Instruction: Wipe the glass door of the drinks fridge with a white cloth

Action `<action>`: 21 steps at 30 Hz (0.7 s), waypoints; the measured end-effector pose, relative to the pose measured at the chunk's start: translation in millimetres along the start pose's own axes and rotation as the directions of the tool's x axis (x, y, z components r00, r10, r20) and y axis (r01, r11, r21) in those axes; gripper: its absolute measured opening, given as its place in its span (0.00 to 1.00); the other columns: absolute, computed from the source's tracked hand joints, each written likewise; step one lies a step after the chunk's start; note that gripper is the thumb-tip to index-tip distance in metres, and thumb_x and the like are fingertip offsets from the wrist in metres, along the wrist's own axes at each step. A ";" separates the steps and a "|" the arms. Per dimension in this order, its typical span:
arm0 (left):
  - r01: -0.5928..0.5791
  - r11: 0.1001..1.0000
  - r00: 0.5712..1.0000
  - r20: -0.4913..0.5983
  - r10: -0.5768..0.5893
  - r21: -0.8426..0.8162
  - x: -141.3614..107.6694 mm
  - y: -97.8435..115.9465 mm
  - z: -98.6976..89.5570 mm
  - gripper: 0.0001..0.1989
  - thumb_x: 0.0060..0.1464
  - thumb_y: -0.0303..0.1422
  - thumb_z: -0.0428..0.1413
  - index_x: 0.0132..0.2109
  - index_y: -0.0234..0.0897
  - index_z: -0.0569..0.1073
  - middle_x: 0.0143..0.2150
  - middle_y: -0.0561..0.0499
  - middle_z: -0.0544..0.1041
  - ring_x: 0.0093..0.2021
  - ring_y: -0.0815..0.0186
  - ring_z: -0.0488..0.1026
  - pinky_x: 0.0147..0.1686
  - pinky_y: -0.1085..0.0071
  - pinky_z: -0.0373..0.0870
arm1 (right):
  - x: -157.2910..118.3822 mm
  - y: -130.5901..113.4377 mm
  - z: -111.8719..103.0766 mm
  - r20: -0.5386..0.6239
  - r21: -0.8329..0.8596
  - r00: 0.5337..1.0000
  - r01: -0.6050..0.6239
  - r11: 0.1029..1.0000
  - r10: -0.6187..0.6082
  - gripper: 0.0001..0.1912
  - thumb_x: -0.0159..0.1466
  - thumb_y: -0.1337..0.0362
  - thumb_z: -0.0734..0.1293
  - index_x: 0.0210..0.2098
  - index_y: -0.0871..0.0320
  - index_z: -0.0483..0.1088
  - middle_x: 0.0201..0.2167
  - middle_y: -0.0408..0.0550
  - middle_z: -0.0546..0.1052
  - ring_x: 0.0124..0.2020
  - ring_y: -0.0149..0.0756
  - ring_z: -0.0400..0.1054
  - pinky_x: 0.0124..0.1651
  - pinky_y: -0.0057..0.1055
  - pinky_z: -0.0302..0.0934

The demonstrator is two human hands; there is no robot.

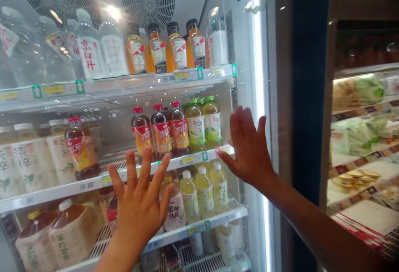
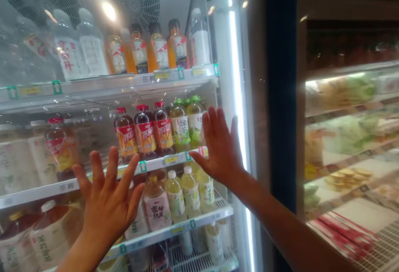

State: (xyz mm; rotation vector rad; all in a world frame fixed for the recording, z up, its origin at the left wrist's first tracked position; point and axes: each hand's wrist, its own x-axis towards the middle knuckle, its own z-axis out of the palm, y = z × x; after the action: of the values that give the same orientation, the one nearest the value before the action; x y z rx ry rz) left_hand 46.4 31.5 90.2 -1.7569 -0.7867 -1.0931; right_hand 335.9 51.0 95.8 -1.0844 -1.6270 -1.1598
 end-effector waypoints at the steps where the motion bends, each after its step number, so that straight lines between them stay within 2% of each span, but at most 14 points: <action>1: 0.007 1.000 1.000 -0.003 -0.007 0.003 2.9 7.4 2.3 0.40 0.65 0.37 0.56 0.78 0.45 0.47 0.82 0.49 0.32 0.81 0.50 0.25 0.76 0.42 0.19 | -2.0 7.5 -1.0 -0.003 0.009 1.000 -0.015 1.000 0.015 0.48 0.73 0.39 0.50 0.77 0.60 0.22 0.79 0.57 0.30 0.79 0.59 0.29 0.74 0.71 0.34; 5: 0.022 1.000 1.000 0.008 -0.022 0.016 9.6 29.6 7.9 0.39 0.65 0.37 0.55 0.78 0.45 0.47 0.82 0.49 0.33 0.81 0.50 0.26 0.75 0.41 0.19 | -27.9 16.3 0.3 -0.024 -0.002 0.997 0.079 0.997 -0.079 0.50 0.73 0.37 0.49 0.77 0.68 0.30 0.79 0.58 0.31 0.80 0.56 0.27 0.76 0.67 0.33; 7: 0.022 0.999 1.000 0.019 -0.022 0.037 12.1 35.2 9.8 0.39 0.66 0.37 0.54 0.78 0.45 0.47 0.82 0.50 0.33 0.81 0.50 0.26 0.75 0.42 0.19 | -29.4 19.4 -0.3 -0.027 0.004 0.994 0.104 0.995 -0.104 0.50 0.73 0.37 0.49 0.77 0.67 0.31 0.79 0.58 0.33 0.79 0.57 0.29 0.76 0.67 0.34; 11: 0.044 0.996 0.998 0.030 -0.047 0.081 12.6 37.1 11.2 0.39 0.66 0.38 0.53 0.78 0.47 0.45 0.81 0.53 0.30 0.80 0.51 0.24 0.76 0.42 0.19 | -11.2 24.1 -2.5 -0.039 0.060 0.999 0.006 0.998 -0.003 0.48 0.73 0.38 0.51 0.78 0.60 0.25 0.79 0.60 0.34 0.78 0.66 0.35 0.73 0.76 0.36; 13: 0.056 0.994 0.997 0.040 -0.060 0.095 7.5 33.7 7.9 0.39 0.66 0.38 0.54 0.78 0.46 0.46 0.81 0.52 0.31 0.81 0.50 0.25 0.76 0.42 0.20 | -13.9 15.5 -0.7 -0.044 0.073 0.999 -0.005 0.997 0.008 0.49 0.73 0.39 0.52 0.78 0.61 0.25 0.79 0.59 0.32 0.78 0.69 0.36 0.72 0.77 0.38; 17: 0.083 0.987 0.994 0.056 -0.091 0.139 -12.3 15.6 -6.7 0.39 0.66 0.38 0.54 0.78 0.47 0.46 0.82 0.52 0.33 0.81 0.50 0.27 0.76 0.43 0.21 | -24.4 -10.6 4.0 -0.011 0.097 0.998 0.059 0.994 -0.058 0.47 0.73 0.41 0.51 0.77 0.59 0.23 0.79 0.58 0.30 0.76 0.75 0.40 0.68 0.82 0.43; 19: 0.096 0.982 0.994 0.040 -0.103 0.163 -25.4 2.1 -14.0 0.39 0.66 0.39 0.53 0.78 0.47 0.46 0.82 0.52 0.32 0.81 0.50 0.27 0.76 0.43 0.22 | -15.7 -17.2 5.8 -0.023 0.112 0.999 0.037 0.993 -0.034 0.46 0.73 0.41 0.50 0.77 0.55 0.21 0.79 0.56 0.31 0.76 0.75 0.40 0.68 0.84 0.40; 21: 0.117 0.976 0.992 0.020 -0.123 0.182 -40.9 -11.9 -19.7 0.39 0.66 0.39 0.53 0.78 0.48 0.45 0.82 0.52 0.32 0.81 0.50 0.28 0.76 0.43 0.22 | -5.7 -22.9 9.8 -0.042 0.155 0.998 -0.046 0.987 0.053 0.46 0.72 0.39 0.49 0.77 0.51 0.22 0.79 0.49 0.30 0.77 0.73 0.36 0.70 0.80 0.41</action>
State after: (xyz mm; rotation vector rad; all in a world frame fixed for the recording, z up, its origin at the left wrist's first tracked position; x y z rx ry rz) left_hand 12.9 15.9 61.3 -1.5943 -0.9908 -1.0404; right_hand 314.2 54.9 82.8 -0.9862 -1.6163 -1.0020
